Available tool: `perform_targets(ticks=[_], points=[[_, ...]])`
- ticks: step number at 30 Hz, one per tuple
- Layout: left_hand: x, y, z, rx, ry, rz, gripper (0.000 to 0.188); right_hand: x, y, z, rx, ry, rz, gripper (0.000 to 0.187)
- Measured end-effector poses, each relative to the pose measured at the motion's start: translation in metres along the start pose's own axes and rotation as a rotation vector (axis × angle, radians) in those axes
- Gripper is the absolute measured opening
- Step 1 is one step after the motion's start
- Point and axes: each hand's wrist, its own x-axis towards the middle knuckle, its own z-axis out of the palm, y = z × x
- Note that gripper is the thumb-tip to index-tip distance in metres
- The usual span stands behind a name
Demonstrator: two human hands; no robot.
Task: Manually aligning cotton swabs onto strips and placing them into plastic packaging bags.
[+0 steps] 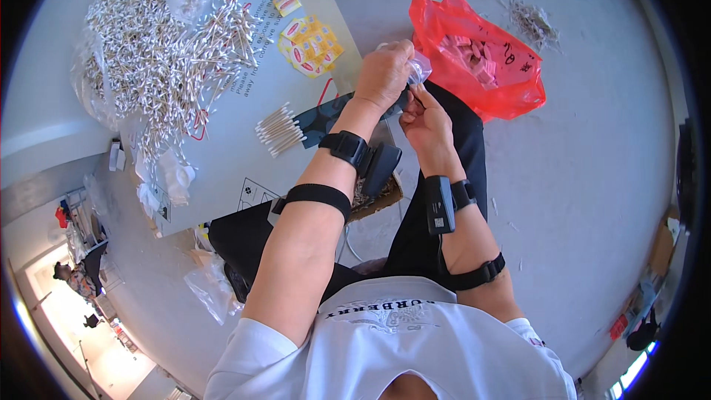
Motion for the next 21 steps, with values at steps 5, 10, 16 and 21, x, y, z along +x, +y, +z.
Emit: perform_targets(ticks=[5, 10, 16, 21], points=[[0.002, -0.011, -0.005, -0.006, -0.118, 0.049, 0.016, 0.0, 0.005, 0.007, 0.001, 0.065, -0.057, 0.01], [-0.002, -0.019, -0.017, -0.014, -0.127, 0.105, 0.015, -0.009, 0.016, 0.003, -0.055, 0.067, -0.136, 0.009], [-0.007, -0.014, -0.024, 0.025, -0.16, 0.115, 0.014, -0.015, 0.016, 0.003, 0.009, 0.065, -0.093, 0.011], [-0.012, -0.01, -0.035, 0.005, -0.166, 0.149, 0.013, -0.017, 0.017, 0.005, -0.048, 0.08, -0.168, 0.012]])
